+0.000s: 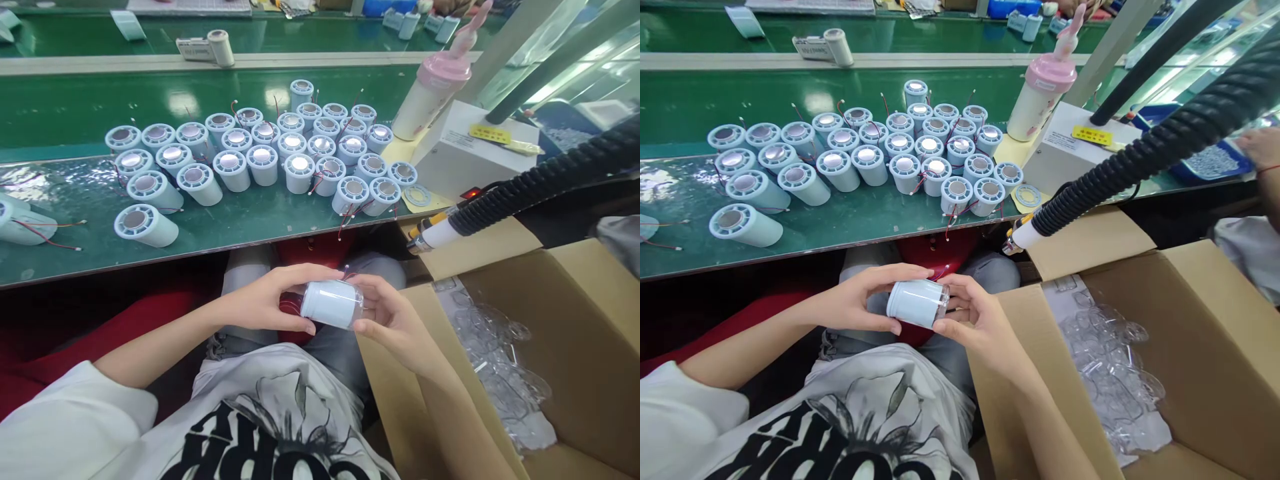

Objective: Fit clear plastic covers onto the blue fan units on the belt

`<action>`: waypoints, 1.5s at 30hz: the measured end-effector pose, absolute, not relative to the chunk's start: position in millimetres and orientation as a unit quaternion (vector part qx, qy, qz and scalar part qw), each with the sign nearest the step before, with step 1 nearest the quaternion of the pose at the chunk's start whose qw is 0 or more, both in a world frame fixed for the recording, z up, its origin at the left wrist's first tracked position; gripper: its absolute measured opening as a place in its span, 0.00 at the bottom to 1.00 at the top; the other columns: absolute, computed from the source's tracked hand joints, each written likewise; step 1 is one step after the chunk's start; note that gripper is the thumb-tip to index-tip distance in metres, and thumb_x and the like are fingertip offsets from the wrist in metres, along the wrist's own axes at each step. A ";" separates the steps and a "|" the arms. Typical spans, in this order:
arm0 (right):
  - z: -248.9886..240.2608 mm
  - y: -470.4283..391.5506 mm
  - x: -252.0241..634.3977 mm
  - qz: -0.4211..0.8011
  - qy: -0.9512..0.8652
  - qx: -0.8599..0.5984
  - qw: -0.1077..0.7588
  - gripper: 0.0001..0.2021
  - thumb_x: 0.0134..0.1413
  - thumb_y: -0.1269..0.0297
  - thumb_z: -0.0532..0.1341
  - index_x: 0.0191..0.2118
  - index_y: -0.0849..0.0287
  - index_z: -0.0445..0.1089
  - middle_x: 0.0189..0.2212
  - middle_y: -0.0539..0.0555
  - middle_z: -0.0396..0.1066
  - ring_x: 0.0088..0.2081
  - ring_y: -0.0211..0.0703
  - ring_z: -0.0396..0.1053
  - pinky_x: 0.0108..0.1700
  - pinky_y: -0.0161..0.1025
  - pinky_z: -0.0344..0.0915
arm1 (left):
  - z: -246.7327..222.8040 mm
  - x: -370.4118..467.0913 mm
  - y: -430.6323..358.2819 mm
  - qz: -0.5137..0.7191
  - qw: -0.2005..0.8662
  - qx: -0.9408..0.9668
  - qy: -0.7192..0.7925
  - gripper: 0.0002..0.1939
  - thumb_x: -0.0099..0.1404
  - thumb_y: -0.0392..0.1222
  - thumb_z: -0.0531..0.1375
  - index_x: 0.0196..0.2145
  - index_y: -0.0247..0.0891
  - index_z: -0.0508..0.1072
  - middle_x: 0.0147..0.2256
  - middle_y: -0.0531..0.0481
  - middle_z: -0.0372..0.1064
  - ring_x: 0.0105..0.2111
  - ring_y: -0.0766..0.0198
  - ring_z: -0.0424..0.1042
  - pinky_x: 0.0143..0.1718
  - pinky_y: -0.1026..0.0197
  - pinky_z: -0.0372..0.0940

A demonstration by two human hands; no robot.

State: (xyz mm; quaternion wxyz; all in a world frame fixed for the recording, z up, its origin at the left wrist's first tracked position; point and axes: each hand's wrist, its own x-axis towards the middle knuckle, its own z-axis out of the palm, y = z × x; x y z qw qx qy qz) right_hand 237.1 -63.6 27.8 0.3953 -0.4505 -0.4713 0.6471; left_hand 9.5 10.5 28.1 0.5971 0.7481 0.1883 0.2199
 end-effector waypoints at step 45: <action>-43.4 -31.4 268.0 0.657 -0.047 -0.412 0.629 0.21 0.62 0.50 0.44 0.39 0.60 0.67 0.23 0.50 0.69 0.19 0.33 0.64 0.15 0.26 0.58 | -10.1 150.1 93.5 0.133 0.788 0.564 0.208 0.31 0.49 0.41 0.70 0.52 0.33 0.71 0.51 0.38 0.70 0.52 0.49 0.68 0.57 0.45 0.57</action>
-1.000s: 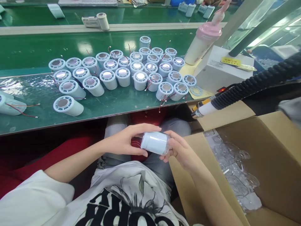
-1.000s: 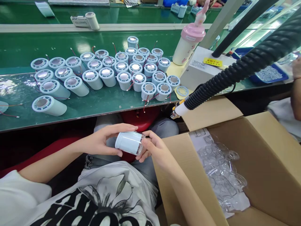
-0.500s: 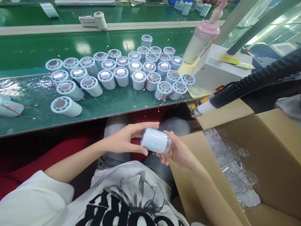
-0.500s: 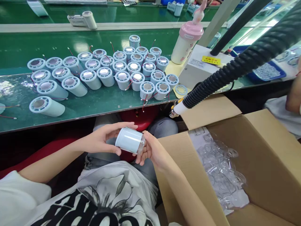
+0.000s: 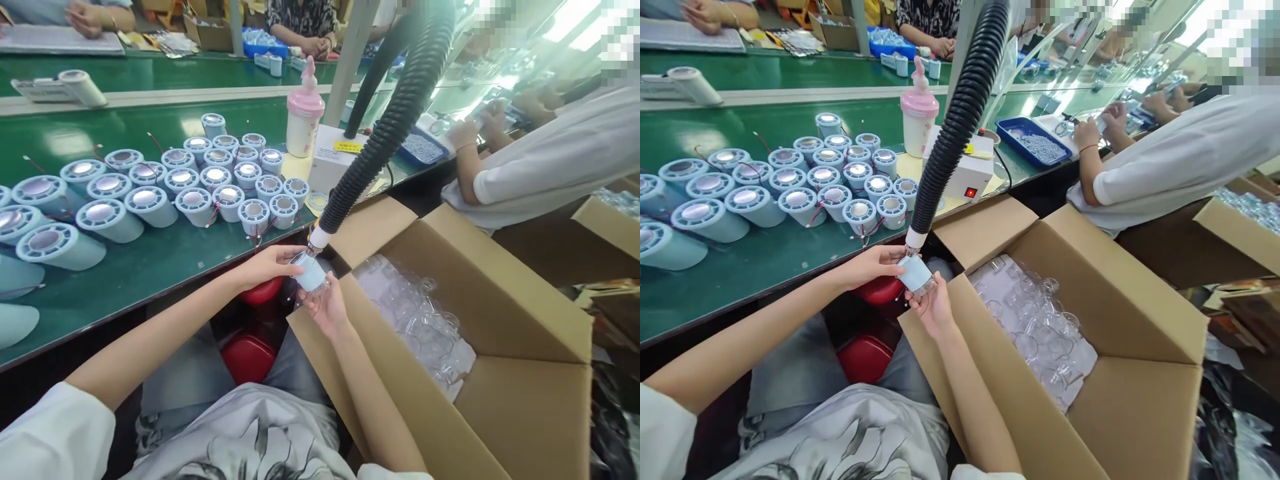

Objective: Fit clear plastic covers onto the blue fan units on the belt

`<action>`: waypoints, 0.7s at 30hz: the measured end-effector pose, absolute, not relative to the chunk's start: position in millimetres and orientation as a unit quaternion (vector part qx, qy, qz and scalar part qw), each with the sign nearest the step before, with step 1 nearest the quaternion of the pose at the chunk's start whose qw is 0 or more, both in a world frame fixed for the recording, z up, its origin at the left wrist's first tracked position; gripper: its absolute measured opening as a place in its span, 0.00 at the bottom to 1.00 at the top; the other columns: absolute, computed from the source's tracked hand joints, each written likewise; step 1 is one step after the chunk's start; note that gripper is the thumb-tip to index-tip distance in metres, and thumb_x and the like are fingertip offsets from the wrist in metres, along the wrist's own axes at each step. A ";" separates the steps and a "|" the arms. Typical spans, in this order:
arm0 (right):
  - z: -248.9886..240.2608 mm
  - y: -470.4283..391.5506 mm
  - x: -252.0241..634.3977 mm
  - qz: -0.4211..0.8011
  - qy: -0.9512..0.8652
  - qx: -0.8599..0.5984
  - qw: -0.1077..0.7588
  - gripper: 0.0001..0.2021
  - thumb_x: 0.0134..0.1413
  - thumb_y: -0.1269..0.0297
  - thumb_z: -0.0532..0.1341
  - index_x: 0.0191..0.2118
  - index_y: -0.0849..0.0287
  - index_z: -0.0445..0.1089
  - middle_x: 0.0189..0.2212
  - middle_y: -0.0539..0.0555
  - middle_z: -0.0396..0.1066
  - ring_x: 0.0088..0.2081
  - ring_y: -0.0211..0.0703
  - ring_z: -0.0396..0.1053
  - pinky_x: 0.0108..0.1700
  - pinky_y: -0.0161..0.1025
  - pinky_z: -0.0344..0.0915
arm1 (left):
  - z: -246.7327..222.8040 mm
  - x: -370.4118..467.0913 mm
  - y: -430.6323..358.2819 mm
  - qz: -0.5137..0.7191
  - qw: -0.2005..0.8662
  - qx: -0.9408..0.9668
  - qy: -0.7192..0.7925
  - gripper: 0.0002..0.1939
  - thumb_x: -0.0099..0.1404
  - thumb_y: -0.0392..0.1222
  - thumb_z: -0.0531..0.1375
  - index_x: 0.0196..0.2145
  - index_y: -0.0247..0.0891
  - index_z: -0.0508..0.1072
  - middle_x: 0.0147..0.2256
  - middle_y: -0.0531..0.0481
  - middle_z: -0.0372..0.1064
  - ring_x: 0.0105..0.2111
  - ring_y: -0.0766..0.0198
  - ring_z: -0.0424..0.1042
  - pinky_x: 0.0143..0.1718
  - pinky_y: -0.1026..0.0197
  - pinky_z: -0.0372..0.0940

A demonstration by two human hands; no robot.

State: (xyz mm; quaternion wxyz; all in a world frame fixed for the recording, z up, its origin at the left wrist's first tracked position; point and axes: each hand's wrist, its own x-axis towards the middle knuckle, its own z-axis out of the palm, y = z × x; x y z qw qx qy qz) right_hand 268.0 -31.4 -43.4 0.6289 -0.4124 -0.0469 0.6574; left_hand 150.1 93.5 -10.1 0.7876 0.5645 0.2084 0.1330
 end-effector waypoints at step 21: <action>17.4 -64.1 246.2 0.830 -0.128 -0.435 0.324 0.32 0.65 0.46 0.33 0.34 0.62 0.67 0.15 0.49 0.66 0.12 0.29 0.62 0.11 0.22 0.53 | 28.6 60.0 40.0 0.126 0.639 0.748 0.126 0.35 0.50 0.34 0.69 0.55 0.43 0.64 0.58 0.39 0.60 0.58 0.52 0.62 0.56 0.51 0.62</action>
